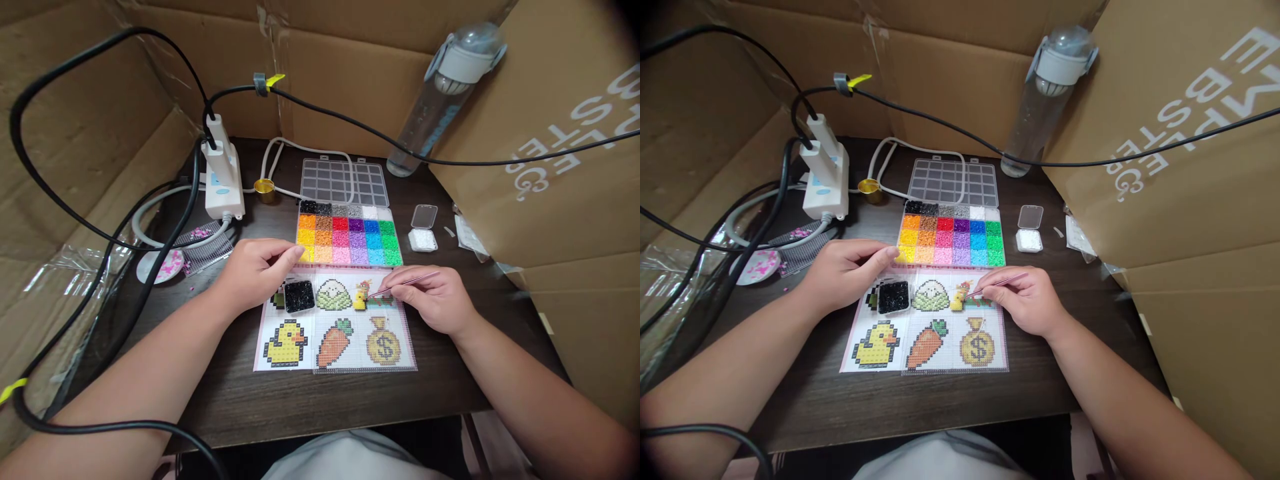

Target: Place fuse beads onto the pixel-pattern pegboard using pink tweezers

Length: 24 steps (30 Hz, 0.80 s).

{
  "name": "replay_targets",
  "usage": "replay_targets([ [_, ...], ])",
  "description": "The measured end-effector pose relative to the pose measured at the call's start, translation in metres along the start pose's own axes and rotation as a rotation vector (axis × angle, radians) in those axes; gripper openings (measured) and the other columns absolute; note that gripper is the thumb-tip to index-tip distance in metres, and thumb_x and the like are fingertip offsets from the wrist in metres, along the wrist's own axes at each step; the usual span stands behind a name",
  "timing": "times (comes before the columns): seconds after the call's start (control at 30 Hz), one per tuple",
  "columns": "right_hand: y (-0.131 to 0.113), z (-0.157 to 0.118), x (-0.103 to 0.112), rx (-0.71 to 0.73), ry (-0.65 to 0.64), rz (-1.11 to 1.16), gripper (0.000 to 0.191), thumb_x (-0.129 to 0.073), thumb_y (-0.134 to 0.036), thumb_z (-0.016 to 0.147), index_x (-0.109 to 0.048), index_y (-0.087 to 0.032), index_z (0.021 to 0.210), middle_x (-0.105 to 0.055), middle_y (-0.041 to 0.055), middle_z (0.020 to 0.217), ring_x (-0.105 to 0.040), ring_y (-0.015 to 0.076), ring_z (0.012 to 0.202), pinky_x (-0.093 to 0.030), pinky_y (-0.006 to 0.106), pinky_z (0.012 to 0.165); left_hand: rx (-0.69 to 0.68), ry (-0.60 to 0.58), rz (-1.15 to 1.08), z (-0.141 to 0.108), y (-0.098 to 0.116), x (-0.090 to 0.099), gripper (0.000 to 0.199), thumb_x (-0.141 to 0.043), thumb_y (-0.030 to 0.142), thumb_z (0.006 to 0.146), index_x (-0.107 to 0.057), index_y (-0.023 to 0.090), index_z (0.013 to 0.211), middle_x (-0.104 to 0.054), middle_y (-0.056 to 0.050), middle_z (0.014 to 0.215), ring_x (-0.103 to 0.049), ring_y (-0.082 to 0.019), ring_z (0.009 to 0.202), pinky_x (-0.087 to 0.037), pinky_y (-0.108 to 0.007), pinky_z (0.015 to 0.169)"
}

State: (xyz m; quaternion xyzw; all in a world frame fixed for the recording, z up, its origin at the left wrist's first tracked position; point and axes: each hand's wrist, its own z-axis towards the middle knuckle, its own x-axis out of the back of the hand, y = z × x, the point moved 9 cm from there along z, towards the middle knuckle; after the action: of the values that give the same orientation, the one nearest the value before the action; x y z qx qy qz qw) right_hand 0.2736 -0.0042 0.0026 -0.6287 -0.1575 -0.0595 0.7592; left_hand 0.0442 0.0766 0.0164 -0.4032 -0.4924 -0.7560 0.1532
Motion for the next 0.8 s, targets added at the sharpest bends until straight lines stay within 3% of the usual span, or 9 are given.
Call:
replay_targets([
  [0.17,0.007,-0.001,0.006,-0.033,0.026,0.018,0.011,-0.067,-0.023,0.084,-0.077,-0.02,0.079,-0.074,0.005,0.079,-0.069,0.0172,0.076,-0.056,0.027,0.069,-0.015,0.007,0.001,0.0,0.001,0.0,0.039,-0.05,0.042,0.091,-0.07,0.014,0.071,-0.064,-0.001,0.062,-0.051,-0.01,0.057,-0.035,-0.024,0.055],
  [0.37,0.004,0.002,0.014,-0.037,0.189,0.107,0.014,-0.07,-0.031,0.082,-0.077,-0.02,0.079,-0.074,0.0062,0.08,-0.062,0.0153,0.06,-0.052,0.028,0.054,-0.045,0.023,-0.028,0.0,0.002,-0.001,0.038,-0.051,0.038,0.091,-0.068,0.014,0.066,-0.059,0.0,0.057,-0.048,-0.009,0.055,-0.032,-0.024,0.054],
  [0.5,-0.026,0.017,-0.02,-0.027,0.137,0.106,0.012,-0.069,-0.029,0.083,-0.078,-0.022,0.079,-0.074,0.0042,0.079,-0.062,0.0137,0.058,-0.052,0.027,0.053,-0.068,0.03,-0.048,-0.002,0.002,-0.002,0.038,-0.05,0.037,0.092,-0.069,0.014,0.067,-0.061,-0.001,0.059,-0.05,-0.01,0.056,-0.033,-0.024,0.054],
  [0.6,-0.045,0.028,-0.051,-0.002,0.085,0.02,0.011,-0.068,-0.024,0.083,-0.078,-0.024,0.078,-0.075,0.003,0.08,-0.069,0.0152,0.07,-0.057,0.026,0.064,-0.071,0.025,-0.053,-0.003,0.002,-0.003,0.039,-0.049,0.036,0.092,-0.068,0.014,0.067,-0.061,-0.001,0.058,-0.049,-0.009,0.056,-0.032,-0.024,0.055],
  [0.7,-0.047,0.032,-0.069,-0.003,0.067,-0.045,0.01,-0.069,-0.023,0.081,-0.078,-0.022,0.078,-0.076,0.0037,0.082,-0.072,0.0164,0.075,-0.059,0.027,0.069,-0.074,0.024,-0.062,-0.003,0.002,-0.003,0.04,-0.049,0.036,0.092,-0.066,0.014,0.063,-0.055,0.0,0.054,-0.046,-0.009,0.054,-0.031,-0.024,0.054],
  [0.8,-0.042,0.031,-0.072,-0.002,0.07,-0.066,0.011,-0.068,-0.023,0.081,-0.078,-0.021,0.079,-0.077,0.0043,0.083,-0.072,0.0158,0.076,-0.059,0.026,0.069,-0.088,0.03,-0.071,-0.003,0.004,-0.002,0.042,-0.048,0.036,0.092,-0.064,0.014,0.061,-0.052,0.001,0.053,-0.044,-0.009,0.054,-0.03,-0.024,0.054],
])
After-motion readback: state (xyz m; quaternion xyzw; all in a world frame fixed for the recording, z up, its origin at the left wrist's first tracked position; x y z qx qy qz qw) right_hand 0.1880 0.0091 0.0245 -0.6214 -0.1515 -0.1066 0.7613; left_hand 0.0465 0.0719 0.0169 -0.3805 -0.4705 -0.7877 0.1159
